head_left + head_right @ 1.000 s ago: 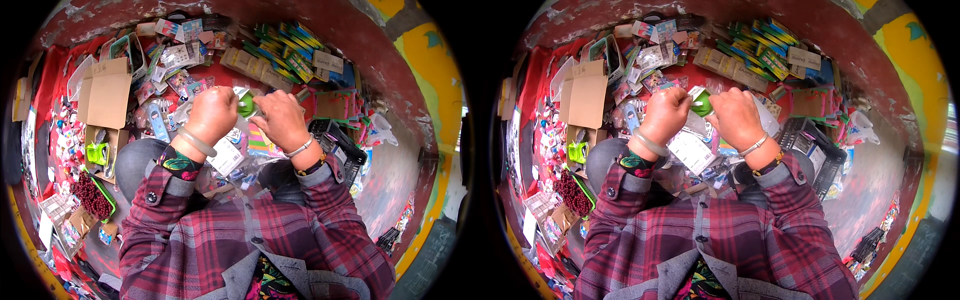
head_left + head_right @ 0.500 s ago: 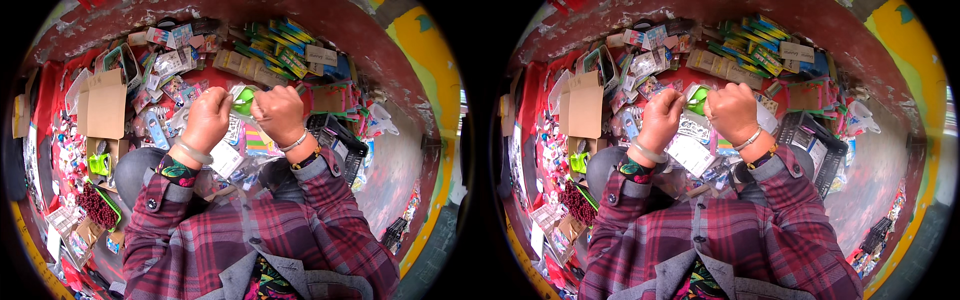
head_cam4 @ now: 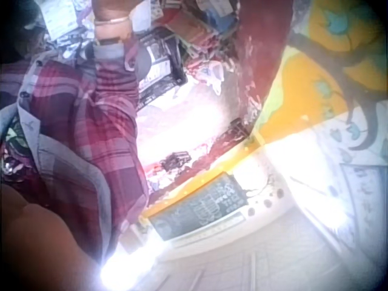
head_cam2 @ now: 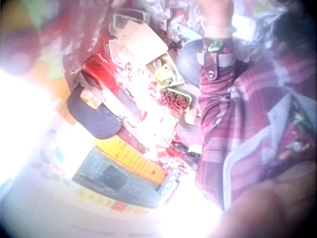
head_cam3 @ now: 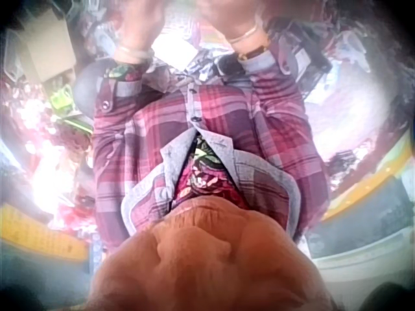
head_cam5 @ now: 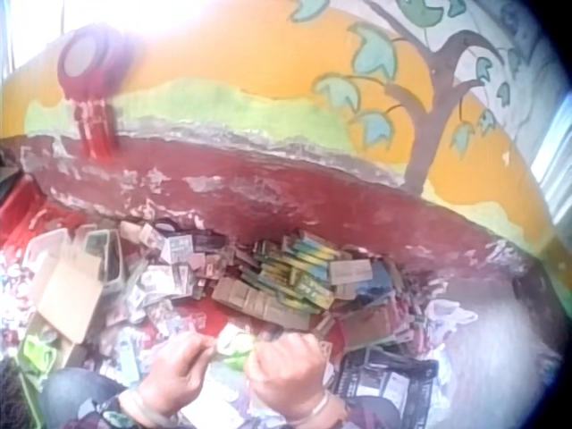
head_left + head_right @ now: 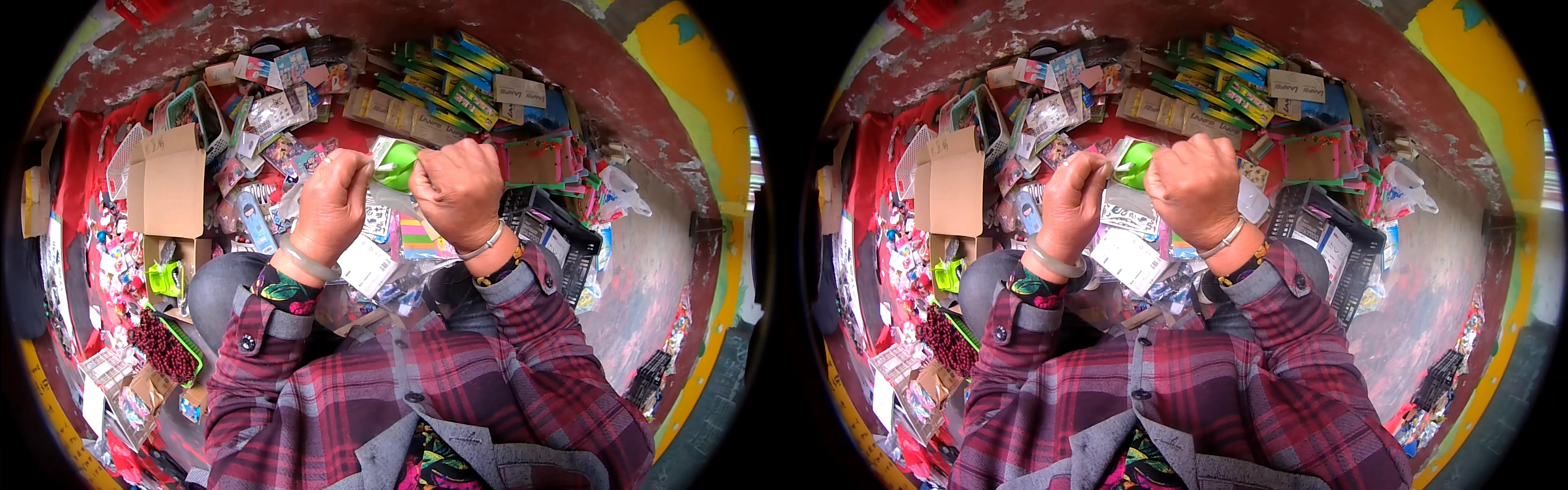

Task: The person sits on the floor surrounded by a large pile of assorted merchandise and packaging. They pick up various small items, including boxes, plastic-wrapped goods, and cards, inspect them by turning them over, and then place them back into the pile or into a nearby container.

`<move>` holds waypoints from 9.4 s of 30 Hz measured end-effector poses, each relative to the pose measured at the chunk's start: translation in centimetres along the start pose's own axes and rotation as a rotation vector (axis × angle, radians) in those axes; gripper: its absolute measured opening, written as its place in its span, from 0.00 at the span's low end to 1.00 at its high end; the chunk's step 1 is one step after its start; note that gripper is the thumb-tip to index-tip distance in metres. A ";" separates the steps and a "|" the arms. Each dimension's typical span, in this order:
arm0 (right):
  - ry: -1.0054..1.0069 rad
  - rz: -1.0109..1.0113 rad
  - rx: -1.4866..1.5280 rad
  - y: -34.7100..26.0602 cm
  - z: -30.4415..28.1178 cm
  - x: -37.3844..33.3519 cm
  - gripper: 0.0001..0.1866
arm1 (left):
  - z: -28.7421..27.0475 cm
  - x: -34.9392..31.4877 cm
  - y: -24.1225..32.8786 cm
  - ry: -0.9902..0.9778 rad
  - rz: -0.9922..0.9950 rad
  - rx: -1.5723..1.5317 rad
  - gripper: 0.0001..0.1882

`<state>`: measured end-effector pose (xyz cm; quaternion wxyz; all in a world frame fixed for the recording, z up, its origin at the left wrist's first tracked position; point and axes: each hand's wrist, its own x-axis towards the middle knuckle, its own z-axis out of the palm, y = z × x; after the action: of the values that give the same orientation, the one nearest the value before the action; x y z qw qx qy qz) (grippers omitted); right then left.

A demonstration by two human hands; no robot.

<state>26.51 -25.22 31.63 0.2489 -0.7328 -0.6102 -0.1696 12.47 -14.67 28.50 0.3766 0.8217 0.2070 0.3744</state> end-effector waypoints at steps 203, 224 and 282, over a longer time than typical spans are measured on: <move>-0.362 0.716 1.703 0.8 1.3 -0.4 0.23 | -1.2 0.3 0.8 -0.328 -0.740 -1.280 0.33; -0.263 0.500 1.611 0.6 1.6 -0.5 0.11 | -1.4 0.9 1.6 -0.400 -0.667 -1.063 0.39; -0.224 0.386 2.230 2.1 2.4 -0.6 0.14 | 0.4 0.5 1.2 -0.127 -0.673 -1.187 0.38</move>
<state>28.29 -24.60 29.03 0.7282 -0.1956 -0.3168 0.5754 13.17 -15.34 29.44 0.8704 0.3875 0.1885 0.2380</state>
